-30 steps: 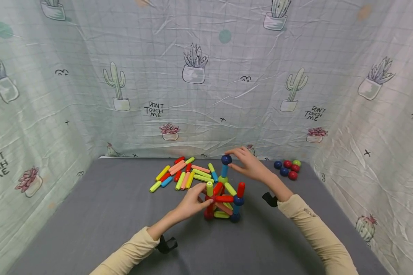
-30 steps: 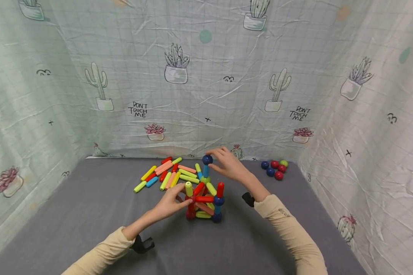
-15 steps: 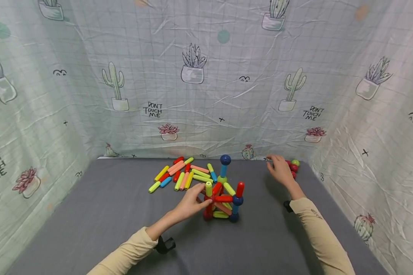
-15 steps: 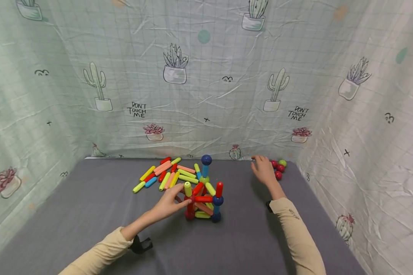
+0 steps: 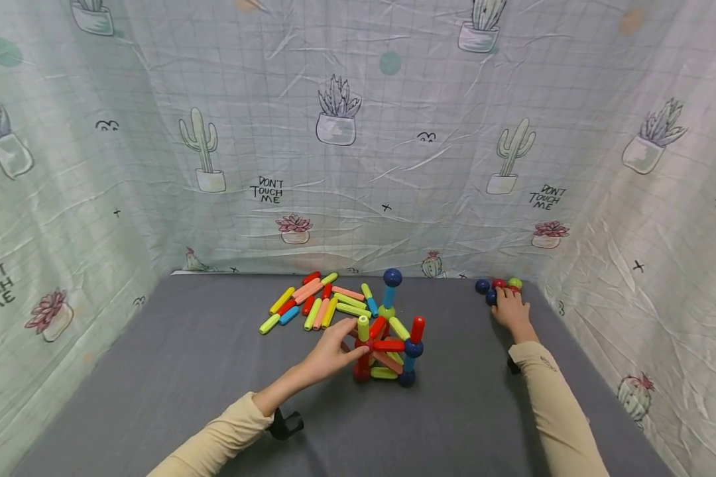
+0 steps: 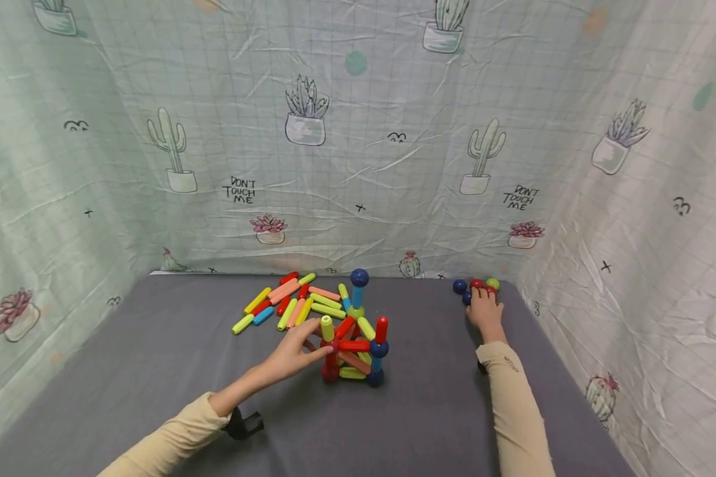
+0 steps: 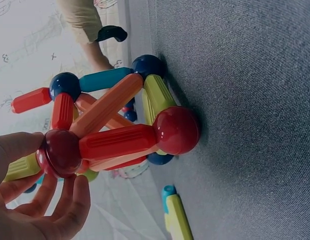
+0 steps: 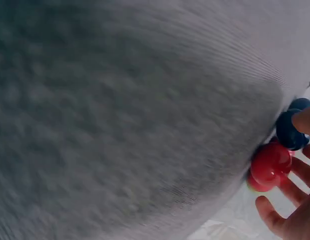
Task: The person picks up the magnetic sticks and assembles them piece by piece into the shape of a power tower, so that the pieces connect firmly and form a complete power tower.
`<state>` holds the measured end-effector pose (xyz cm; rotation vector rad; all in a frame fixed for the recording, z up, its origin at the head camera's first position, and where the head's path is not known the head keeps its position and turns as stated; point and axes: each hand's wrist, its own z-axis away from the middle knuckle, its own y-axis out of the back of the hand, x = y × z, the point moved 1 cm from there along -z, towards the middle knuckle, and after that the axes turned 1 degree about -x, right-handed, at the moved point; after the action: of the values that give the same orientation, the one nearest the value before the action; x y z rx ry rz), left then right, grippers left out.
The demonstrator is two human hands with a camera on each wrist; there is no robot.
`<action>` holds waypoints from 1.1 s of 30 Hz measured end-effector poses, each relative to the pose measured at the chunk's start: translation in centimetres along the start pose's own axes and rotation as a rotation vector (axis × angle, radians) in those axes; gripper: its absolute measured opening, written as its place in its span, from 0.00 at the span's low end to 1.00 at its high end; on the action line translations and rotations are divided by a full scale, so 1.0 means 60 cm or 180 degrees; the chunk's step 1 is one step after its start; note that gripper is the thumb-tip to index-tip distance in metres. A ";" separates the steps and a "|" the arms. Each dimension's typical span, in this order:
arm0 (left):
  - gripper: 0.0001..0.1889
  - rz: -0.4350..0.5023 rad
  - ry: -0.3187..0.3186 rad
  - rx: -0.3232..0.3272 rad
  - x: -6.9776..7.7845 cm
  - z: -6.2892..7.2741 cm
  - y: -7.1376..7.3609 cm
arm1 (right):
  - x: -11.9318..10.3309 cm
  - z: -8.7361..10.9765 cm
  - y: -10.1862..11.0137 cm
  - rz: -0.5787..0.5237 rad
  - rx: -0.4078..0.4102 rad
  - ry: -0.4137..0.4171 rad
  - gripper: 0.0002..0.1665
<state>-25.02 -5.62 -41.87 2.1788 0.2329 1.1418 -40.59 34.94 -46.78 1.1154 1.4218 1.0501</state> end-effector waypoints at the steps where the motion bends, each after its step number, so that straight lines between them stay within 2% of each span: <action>1: 0.10 0.0000 0.0004 -0.0005 0.000 0.000 0.000 | 0.002 0.002 -0.001 0.0004 -0.0019 -0.0006 0.31; 11: 0.16 -0.0040 0.0025 0.0023 0.000 -0.002 -0.001 | 0.011 0.010 -0.004 -0.0060 0.0046 -0.0046 0.29; 15: 0.16 -0.0022 0.0039 0.0008 0.000 -0.003 -0.001 | -0.005 0.012 0.015 -0.0245 0.0307 0.0174 0.28; 19: 0.18 0.0046 0.0070 0.0026 0.000 0.000 0.000 | -0.067 0.027 0.065 -0.0775 0.0605 0.0660 0.28; 23: 0.22 0.0156 0.0150 0.0057 -0.001 0.004 0.002 | -0.166 0.068 0.134 -0.1240 0.0779 0.1290 0.28; 28: 0.23 0.0231 0.0301 0.0058 -0.005 0.009 0.003 | -0.288 0.133 0.198 -0.1478 0.0910 0.2316 0.23; 30: 0.22 0.0255 0.0342 0.0062 -0.006 0.009 0.002 | -0.327 0.152 0.210 -0.1487 0.0959 0.2708 0.22; 33: 0.19 0.0298 0.0371 0.0084 -0.006 0.008 -0.001 | -0.371 0.169 0.217 -0.1487 0.0967 0.3088 0.23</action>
<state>-24.82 -5.97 -42.32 2.1682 0.1992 1.3272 -27.55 16.17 -31.10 0.3755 2.5219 1.0845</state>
